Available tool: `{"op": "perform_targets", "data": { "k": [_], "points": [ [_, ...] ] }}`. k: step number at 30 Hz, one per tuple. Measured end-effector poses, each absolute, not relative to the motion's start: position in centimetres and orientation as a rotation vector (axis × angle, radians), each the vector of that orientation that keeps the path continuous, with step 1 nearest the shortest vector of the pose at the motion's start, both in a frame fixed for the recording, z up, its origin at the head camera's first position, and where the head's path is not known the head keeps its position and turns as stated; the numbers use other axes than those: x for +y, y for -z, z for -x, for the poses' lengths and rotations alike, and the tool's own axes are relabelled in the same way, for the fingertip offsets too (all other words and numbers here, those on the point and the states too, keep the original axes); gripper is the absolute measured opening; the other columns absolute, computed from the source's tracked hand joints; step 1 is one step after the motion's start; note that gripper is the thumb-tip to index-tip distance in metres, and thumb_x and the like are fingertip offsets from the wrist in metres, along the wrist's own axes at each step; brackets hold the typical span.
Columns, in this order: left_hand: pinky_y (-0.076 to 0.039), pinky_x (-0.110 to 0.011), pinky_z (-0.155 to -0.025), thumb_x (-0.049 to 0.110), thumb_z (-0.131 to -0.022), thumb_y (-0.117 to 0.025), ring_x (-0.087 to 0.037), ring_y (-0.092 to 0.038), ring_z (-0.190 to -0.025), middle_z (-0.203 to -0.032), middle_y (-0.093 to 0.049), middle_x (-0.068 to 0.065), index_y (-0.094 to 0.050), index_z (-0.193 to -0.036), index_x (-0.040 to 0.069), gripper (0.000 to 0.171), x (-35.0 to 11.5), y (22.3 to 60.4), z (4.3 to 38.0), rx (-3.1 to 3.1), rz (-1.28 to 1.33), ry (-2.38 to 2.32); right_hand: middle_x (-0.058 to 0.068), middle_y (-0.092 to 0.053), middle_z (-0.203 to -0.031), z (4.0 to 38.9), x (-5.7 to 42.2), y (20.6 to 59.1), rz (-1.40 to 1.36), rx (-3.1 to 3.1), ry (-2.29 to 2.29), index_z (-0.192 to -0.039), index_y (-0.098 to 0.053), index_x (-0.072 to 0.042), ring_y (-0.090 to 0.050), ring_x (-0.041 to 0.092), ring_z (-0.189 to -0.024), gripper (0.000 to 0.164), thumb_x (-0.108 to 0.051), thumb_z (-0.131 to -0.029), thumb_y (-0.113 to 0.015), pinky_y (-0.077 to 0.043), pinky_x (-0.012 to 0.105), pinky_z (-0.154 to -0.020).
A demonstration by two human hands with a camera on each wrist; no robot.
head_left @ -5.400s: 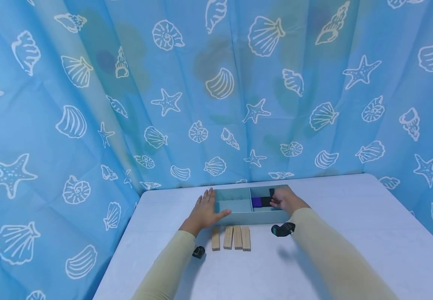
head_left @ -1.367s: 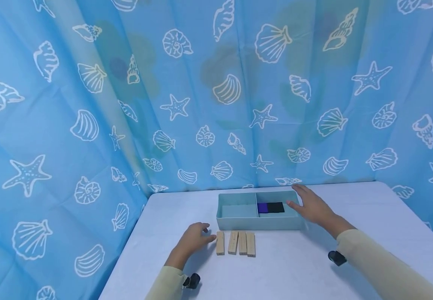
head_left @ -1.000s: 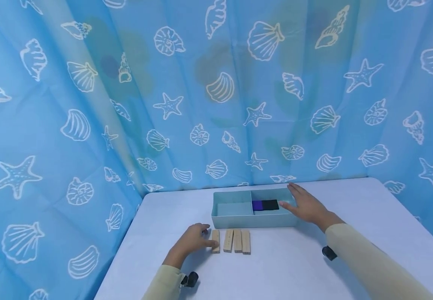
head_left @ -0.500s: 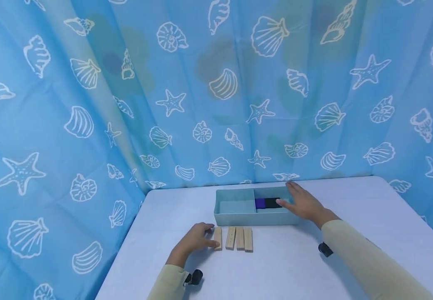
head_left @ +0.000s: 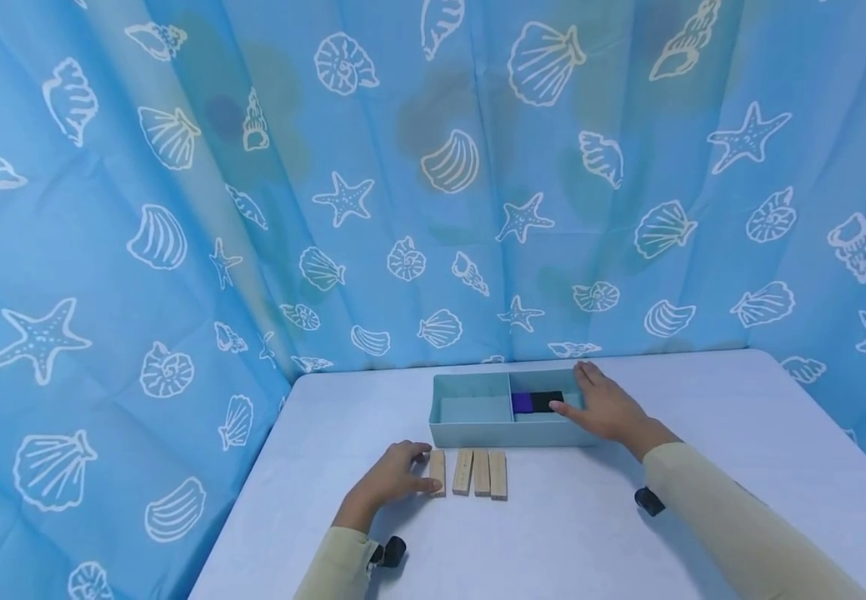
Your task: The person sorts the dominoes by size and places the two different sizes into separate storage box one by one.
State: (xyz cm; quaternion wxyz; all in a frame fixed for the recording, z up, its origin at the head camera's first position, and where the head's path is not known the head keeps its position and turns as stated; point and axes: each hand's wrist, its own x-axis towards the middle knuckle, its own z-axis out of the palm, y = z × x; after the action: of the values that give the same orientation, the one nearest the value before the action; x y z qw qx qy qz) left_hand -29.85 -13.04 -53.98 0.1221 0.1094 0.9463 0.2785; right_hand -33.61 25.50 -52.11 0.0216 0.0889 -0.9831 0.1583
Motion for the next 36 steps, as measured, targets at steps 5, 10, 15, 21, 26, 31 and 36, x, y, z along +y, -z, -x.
{"op": "perform_targets", "data": {
  "k": [5, 10, 15, 21, 26, 31, 36],
  "points": [
    [-0.04, -0.052, -0.102, 0.051, -0.066, -0.086, -0.03, -0.048, -0.123, -0.125, -0.057, -0.005, -0.056, -0.136, 0.011, 0.086, -13.2, 53.9, 30.0, 2.741, -0.334, -0.778, 0.032, -0.012, -0.155, 33.7, 25.2, 52.6, -0.287, -3.041, -0.455, -0.149, -0.015, 0.013, -0.013, 0.048, -0.141, 0.104, -0.07, -0.092, -0.041, -0.018, 0.058, -0.111],
    [-0.039, -0.053, -0.102, 0.044, -0.064, -0.089, -0.031, -0.047, -0.125, -0.126, -0.057, -0.005, -0.058, -0.133, 0.012, 0.082, -13.3, 54.1, 29.8, 2.746, -0.312, -0.806, 0.03, -0.008, -0.156, 33.7, 24.9, 52.9, -0.312, -3.04, -0.484, -0.15, -0.011, 0.013, -0.008, 0.046, -0.143, 0.101, -0.066, -0.094, -0.041, -0.016, 0.056, -0.113],
    [-0.038, -0.054, -0.103, 0.034, -0.064, -0.091, -0.03, -0.049, -0.123, -0.123, -0.057, -0.003, -0.055, -0.13, 0.012, 0.078, -13.3, 54.4, 29.8, 2.742, -0.355, -0.871, 0.03, -0.007, -0.157, 33.9, 24.9, 53.0, -0.339, -3.031, -0.467, -0.15, -0.011, 0.012, -0.008, 0.045, -0.144, 0.1, -0.065, -0.095, -0.041, -0.018, 0.055, -0.113],
    [-0.037, -0.053, -0.104, 0.03, -0.065, -0.091, -0.028, -0.051, -0.119, -0.117, -0.058, -0.001, -0.051, -0.131, 0.013, 0.079, -12.8, 54.5, 29.6, 2.721, -0.375, -0.95, 0.029, -0.008, -0.157, 33.9, 25.4, 53.2, -0.315, -3.032, -0.43, -0.15, -0.01, 0.012, -0.009, 0.044, -0.144, 0.1, -0.067, -0.094, -0.039, -0.018, 0.055, -0.113],
    [-0.037, -0.055, -0.103, 0.025, -0.066, -0.091, -0.025, -0.054, -0.11, -0.111, -0.059, 0.003, -0.049, -0.133, 0.019, 0.079, -12.5, 54.5, 29.1, 2.705, -0.357, -1.044, 0.03, -0.008, -0.157, 33.9, 25.5, 53.0, -0.317, -3.025, -0.451, -0.15, -0.011, 0.012, -0.008, 0.045, -0.144, 0.103, -0.07, -0.093, -0.038, -0.018, 0.055, -0.113],
    [-0.038, -0.056, -0.102, 0.022, -0.067, -0.09, -0.021, -0.055, -0.104, -0.105, -0.058, 0.008, -0.046, -0.14, 0.026, 0.086, -12.6, 54.8, 28.7, 2.712, -0.39, -1.082, 0.03, -0.006, -0.157, 33.8, 25.5, 53.0, -0.319, -3.033, -0.465, -0.15, -0.01, 0.012, -0.006, 0.044, -0.144, 0.108, -0.076, -0.091, -0.032, -0.017, 0.056, -0.113],
    [-0.038, -0.056, -0.102, 0.022, -0.066, -0.09, -0.02, -0.056, -0.105, -0.104, -0.058, 0.009, -0.043, -0.145, 0.027, 0.092, -12.7, 54.9, 28.5, 2.722, -0.4, -1.063, 0.03, -0.009, -0.157, 34.0, 25.5, 53.3, -0.321, -3.029, -0.447, -0.15, -0.011, 0.012, -0.008, 0.045, -0.144, 0.106, -0.074, -0.091, -0.033, -0.018, 0.056, -0.112]
  ]
}}
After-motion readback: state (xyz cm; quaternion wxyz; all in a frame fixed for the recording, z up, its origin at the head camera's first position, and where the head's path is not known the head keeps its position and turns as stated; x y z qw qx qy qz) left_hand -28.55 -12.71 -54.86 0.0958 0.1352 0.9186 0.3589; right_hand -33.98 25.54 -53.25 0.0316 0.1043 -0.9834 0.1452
